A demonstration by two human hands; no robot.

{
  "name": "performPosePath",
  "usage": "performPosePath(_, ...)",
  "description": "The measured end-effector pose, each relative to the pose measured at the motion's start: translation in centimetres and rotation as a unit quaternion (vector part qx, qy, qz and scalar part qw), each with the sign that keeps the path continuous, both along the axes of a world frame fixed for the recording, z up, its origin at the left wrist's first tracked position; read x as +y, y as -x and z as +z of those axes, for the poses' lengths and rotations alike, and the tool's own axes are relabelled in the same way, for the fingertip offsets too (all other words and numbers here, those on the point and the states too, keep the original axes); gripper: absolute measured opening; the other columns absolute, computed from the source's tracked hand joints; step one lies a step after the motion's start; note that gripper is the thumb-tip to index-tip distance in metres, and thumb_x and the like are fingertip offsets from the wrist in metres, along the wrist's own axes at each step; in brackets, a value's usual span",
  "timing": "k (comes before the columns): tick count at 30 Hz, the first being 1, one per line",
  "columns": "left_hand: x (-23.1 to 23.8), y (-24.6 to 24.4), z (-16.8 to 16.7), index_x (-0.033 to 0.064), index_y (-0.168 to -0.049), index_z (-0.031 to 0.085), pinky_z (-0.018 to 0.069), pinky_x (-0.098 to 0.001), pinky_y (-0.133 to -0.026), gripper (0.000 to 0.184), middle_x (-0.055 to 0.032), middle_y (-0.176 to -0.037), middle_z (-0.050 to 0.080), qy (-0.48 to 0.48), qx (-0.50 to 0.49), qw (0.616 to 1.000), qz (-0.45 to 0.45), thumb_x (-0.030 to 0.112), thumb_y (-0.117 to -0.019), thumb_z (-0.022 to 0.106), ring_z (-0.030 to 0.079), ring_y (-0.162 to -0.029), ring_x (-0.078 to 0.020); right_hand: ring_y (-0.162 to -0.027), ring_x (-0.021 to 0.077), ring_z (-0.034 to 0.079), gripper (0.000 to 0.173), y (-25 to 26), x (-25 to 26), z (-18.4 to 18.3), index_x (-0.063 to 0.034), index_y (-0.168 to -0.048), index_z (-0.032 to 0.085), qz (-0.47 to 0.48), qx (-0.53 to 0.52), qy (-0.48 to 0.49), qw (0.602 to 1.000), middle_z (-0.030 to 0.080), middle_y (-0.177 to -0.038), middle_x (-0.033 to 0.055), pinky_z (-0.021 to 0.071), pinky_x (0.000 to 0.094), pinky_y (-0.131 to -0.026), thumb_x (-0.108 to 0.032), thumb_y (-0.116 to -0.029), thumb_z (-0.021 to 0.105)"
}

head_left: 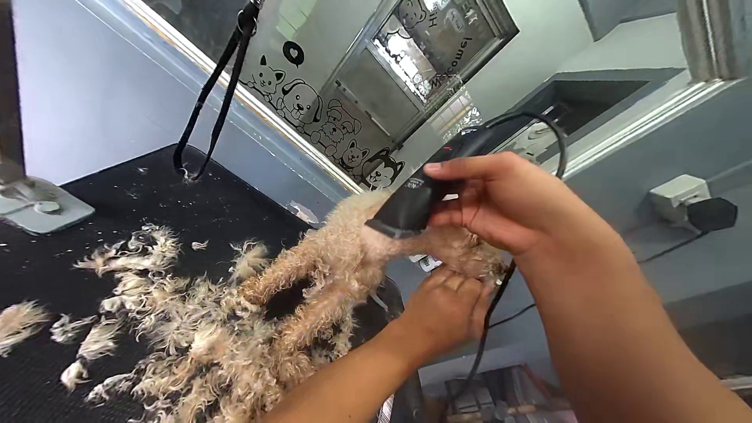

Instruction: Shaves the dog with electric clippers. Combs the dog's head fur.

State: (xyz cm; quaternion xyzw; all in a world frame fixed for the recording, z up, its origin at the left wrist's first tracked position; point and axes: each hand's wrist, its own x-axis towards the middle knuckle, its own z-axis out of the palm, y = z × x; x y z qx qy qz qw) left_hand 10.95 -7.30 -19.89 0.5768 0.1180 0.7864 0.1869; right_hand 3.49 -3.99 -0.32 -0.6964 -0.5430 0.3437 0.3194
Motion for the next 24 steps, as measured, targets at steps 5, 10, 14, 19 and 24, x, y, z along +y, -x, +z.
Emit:
performPosePath(5,0.0,-0.3,-0.5,0.0046,-0.086,0.068,0.06,-0.0348,-0.079,0.019,-0.0072,-0.077,0.068,-0.013,0.006,1.0,-0.006,0.014,-0.0993,0.059,0.07,-0.08,-0.0202,-0.086,0.0258,0.072,0.023,-1.0,0.1,0.8,-0.0043,-0.115,0.064,-0.009,0.063,-0.06,0.996,0.071,-0.102,0.0152,0.0634,0.0437,-0.076,-0.02,-0.0972,0.064)
performPosePath(10,-0.4,-0.3,-0.3,0.0043,-0.086,0.069,0.0604,-0.034,-0.08,0.019,-0.0079,-0.08,0.07,-0.003,-0.009,1.0,-0.027,0.014,-0.0993,0.059,0.071,-0.084,-0.02,-0.093,0.0255,0.074,0.023,-2.9,-4.9,0.9,-0.0069,-0.117,0.062,0.063,0.001,-0.324,0.944,0.072,-0.106,0.0108,0.0645,0.0466,-0.081,-0.015,-0.096,0.067)
performPosePath(14,-0.3,-0.2,-0.1,0.004,-0.087,0.069,0.0602,-0.0338,-0.08,0.018,-0.0079,-0.08,0.07,-0.005,-0.015,1.0,-0.019,0.013,-0.0989,0.06,0.071,-0.084,-0.02,-0.1,0.019,0.073,0.056,-5.2,-8.8,-0.4,-0.0114,-0.129,0.054,0.117,-0.264,-0.47,0.834,0.071,-0.115,-0.0004,0.0664,0.0389,-0.085,-0.013,-0.0822,0.085)
performPosePath(19,-0.6,-0.8,-0.1,0.0045,-0.085,0.068,0.0592,-0.0332,-0.079,0.02,-0.0062,-0.076,0.069,-0.005,-0.023,0.999,-0.021,0.013,-0.0991,0.058,0.07,-0.08,-0.0186,-0.099,0.0138,0.074,0.064,-5.2,-9.2,-3.2,-0.0091,-0.132,0.05,0.07,-0.369,-0.457,0.806,0.071,-0.115,-0.0028,0.0671,0.0324,-0.083,-0.017,-0.0796,0.086)
performPosePath(24,-0.9,-0.9,-0.3,0.0043,-0.086,0.069,0.0598,-0.0345,-0.078,0.019,-0.0064,-0.075,0.068,-0.008,-0.017,1.0,-0.024,0.014,-0.0985,0.058,0.07,-0.078,-0.0189,-0.107,0.0214,0.072,0.068,-5.8,-8.6,-3.7,-0.0062,-0.134,0.051,0.15,-0.344,-0.411,0.831,0.07,-0.121,0.0042,0.0658,0.0375,-0.089,-0.015,-0.0773,0.088)
